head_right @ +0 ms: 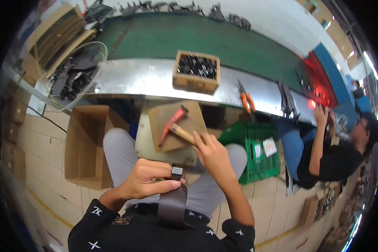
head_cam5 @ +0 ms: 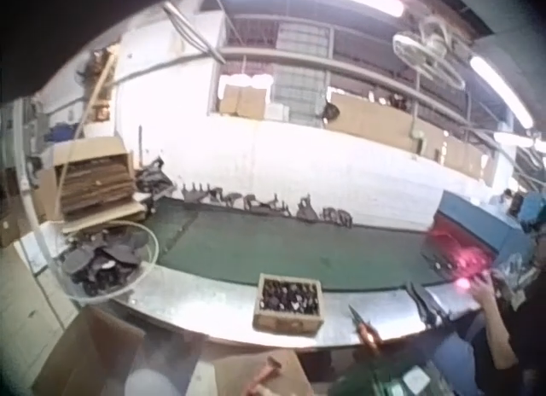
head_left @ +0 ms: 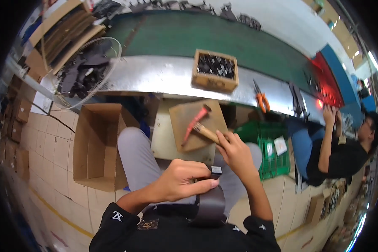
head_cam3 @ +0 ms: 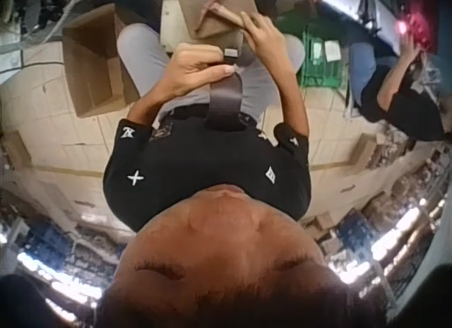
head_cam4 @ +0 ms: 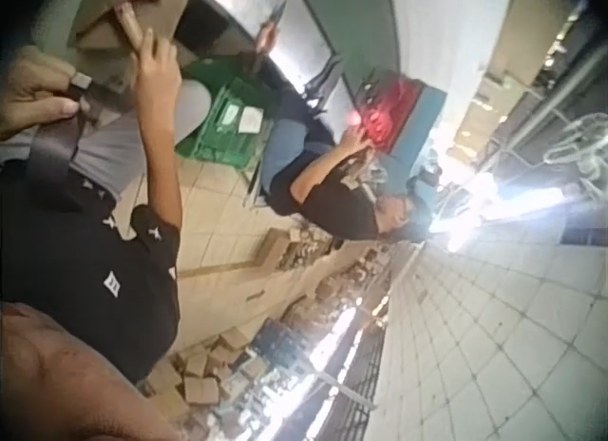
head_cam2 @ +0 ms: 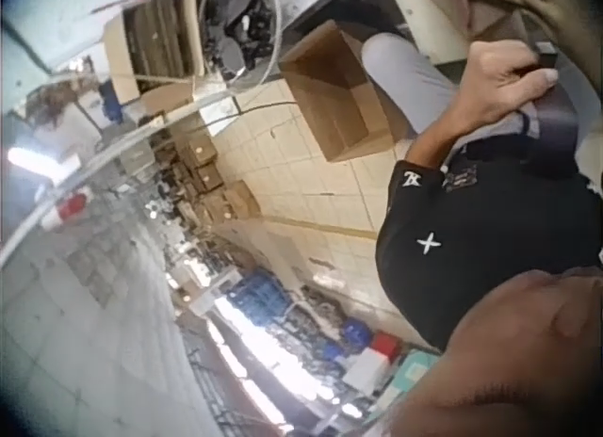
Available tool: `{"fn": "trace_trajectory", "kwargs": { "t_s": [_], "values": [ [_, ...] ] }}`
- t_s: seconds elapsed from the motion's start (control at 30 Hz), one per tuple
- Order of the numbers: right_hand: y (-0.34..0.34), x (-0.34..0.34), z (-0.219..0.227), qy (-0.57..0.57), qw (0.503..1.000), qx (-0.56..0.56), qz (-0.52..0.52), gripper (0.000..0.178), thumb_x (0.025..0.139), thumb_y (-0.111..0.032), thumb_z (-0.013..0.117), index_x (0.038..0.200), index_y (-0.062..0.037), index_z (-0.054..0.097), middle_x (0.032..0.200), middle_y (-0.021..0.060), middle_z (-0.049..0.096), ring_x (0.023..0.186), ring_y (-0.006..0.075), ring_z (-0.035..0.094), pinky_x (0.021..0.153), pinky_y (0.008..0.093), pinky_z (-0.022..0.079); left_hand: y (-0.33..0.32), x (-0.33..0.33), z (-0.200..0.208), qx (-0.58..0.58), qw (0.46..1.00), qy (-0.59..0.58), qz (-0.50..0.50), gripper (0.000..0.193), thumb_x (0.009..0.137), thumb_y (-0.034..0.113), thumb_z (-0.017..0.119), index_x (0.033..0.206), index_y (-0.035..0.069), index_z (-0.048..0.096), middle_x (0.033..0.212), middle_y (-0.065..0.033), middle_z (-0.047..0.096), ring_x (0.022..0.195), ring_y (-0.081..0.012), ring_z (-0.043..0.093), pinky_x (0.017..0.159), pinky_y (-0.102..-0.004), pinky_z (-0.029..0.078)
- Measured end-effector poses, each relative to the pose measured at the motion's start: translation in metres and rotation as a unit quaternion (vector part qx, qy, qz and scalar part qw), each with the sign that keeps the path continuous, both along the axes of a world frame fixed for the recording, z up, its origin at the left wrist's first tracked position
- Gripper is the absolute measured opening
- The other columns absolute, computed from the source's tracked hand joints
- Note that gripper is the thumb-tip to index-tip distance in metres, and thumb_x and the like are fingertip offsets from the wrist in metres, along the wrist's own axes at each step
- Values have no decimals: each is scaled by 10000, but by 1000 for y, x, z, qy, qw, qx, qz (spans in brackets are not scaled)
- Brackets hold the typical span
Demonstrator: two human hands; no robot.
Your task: Manually assemble shoe components using a hammer and small nails or tacks at a workstation.
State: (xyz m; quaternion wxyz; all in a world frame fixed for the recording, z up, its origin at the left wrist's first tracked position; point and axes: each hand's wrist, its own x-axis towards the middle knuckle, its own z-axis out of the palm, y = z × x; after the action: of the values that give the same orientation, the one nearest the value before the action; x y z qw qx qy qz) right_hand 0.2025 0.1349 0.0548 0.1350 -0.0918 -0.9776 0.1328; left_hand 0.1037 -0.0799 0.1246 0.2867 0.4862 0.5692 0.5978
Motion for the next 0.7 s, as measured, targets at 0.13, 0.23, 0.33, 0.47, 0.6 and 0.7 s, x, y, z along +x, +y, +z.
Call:
{"fn": "trace_trajectory", "kwargs": {
  "t_s": [0.13, 0.23, 0.33, 0.47, 0.6, 0.7],
  "values": [
    [-8, 19, 17, 80, 991, -101, 46, 350, 899, -244, 672, 1163, -15, 658, 1243, 162, 624, 1044, 332, 610, 875, 406, 478, 9, 8, 14, -45, 997, -37, -49, 215, 876, 110, 712, 757, -42, 620, 636, -109, 533, 545, -199, 495, 510, -318, 375],
    [-13, 63, 25, 80, 903, -416, 78, 436, 940, -383, 620, 1114, 15, 660, 1133, 164, 669, 994, 315, 644, 856, 389, 499, 21, 15, 9, -55, 995, -70, -51, 206, 876, 107, 710, 760, -42, 627, 640, -109, 543, 546, -190, 495, 511, -315, 375],
    [-28, 117, 22, 85, 714, -667, 194, 604, 978, -545, 516, 1025, 39, 660, 947, 146, 707, 837, 299, 680, 786, 382, 525, 39, 21, 8, -65, 992, -82, -77, 206, 873, 104, 711, 757, -45, 630, 637, -107, 548, 549, -186, 507, 511, -318, 380],
    [-44, 152, 44, 117, 704, -680, 165, 468, 920, -429, 671, 985, 35, 671, 896, 151, 708, 797, 294, 686, 744, 371, 523, 68, 37, 3, -50, 991, -52, -108, 187, 877, 100, 707, 789, -50, 638, 648, -105, 547, 552, -198, 519, 511, -328, 390],
    [-49, 185, 44, 98, 811, -577, -14, 294, 789, -170, 800, 958, 27, 661, 786, 131, 651, 706, 205, 649, 659, 301, 493, 110, 54, -4, -83, 992, 80, -59, 222, 929, 108, 628, 1065, -51, 700, 998, -191, 710, 901, -272, 684, 807, -333, 516],
    [-25, 197, 18, 219, 752, -578, -230, 164, 842, -69, 711, 969, 2, 636, 795, 29, 629, 691, 82, 573, 625, 223, 451, 147, 64, -18, -77, 973, 219, -1, 514, 992, 204, 549, 1443, -13, 431, 1418, -259, 493, 1268, -354, 546, 1064, -362, 403]
  ]
}}
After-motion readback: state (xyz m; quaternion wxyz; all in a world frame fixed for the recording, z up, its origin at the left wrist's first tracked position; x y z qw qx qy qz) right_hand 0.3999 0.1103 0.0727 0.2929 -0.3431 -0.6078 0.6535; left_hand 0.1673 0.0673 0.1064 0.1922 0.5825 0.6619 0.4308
